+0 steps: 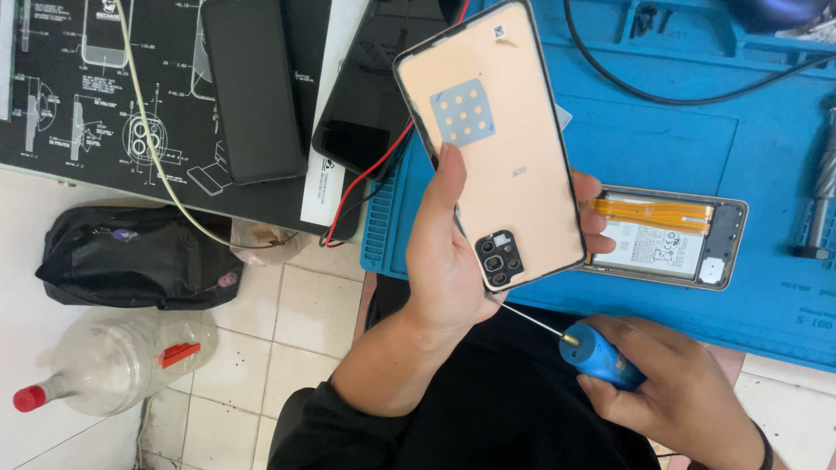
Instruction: The person uses a blue electric screwdriver to remove screws from the back cover of a gold smartphone. They then set the back cover aside and use tweezers to disconnect a ribbon cable inside the phone chassis.
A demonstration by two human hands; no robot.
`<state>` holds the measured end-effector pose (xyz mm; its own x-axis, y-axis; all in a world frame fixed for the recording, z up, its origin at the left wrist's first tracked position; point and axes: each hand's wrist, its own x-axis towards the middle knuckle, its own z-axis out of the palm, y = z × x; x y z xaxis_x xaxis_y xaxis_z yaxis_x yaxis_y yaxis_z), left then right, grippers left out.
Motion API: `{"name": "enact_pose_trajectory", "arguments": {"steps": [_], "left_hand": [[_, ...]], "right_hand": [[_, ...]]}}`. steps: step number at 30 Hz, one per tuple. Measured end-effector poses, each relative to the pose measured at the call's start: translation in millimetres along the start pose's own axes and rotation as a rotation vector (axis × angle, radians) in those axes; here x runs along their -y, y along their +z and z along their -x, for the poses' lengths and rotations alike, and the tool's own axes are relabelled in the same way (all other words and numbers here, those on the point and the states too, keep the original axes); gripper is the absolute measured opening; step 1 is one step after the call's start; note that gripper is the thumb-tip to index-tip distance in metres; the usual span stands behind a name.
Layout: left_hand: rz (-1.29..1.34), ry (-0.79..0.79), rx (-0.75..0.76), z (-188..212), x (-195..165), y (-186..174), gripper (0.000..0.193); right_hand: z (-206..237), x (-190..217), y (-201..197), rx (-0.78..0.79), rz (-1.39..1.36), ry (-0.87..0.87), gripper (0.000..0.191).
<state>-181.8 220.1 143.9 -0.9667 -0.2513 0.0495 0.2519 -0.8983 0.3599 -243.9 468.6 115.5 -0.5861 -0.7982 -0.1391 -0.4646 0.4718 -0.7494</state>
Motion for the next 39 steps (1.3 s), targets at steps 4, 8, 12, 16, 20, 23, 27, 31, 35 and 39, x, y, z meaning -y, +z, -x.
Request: {"name": "enact_pose_trajectory", "arguments": {"steps": [4, 8, 12, 16, 20, 23, 27, 31, 35, 39], "left_hand": [[-0.036, -0.001, -0.002, -0.7, -0.1, 0.7, 0.073], [-0.042, 0.007, 0.014, -0.6, 0.2, -0.3, 0.074], [-0.029, 0.005, 0.016, -1.3, 1.7, -2.1, 0.074], [-0.012, 0.005, 0.014, -0.8, 2.9, -3.0, 0.073], [-0.039, 0.033, -0.004, 0.5, 4.9, -3.5, 0.076], [-0.023, 0.062, 0.022, -0.7, 6.2, -4.8, 0.078], [0.054, 0.092, 0.024, -1.4, 9.0, -4.5, 0.075], [0.063, 0.110, 0.014, -1.4, 8.4, -3.7, 0.072], [0.058, 0.114, 0.022, -0.5, 6.2, -3.7, 0.071], [0.051, 0.116, 0.038, 0.8, 6.3, -4.3, 0.071]], "right_hand": [[2.2, -1.9, 0.4, -0.015, 0.001, 0.006, 0.054], [4.3, -6.7, 0.7, 0.014, 0.006, 0.090, 0.057], [2.8, -6.8, 2.0, 0.026, -0.002, 0.053, 0.057], [-0.3, -0.8, 0.3, 0.007, 0.030, 0.048, 0.056], [-4.0, 5.1, -1.8, 0.042, 0.037, 0.098, 0.060], [-4.3, 7.3, -3.1, -0.004, 0.001, -0.038, 0.054], [-1.8, 4.8, -3.0, 0.027, -0.008, 0.027, 0.054], [3.5, -0.5, -2.2, 0.056, -0.025, 0.092, 0.055], [7.1, -3.7, -3.5, 0.037, -0.040, 0.056, 0.054], [6.4, -3.0, -2.3, 0.015, 0.011, 0.063, 0.054]]}}
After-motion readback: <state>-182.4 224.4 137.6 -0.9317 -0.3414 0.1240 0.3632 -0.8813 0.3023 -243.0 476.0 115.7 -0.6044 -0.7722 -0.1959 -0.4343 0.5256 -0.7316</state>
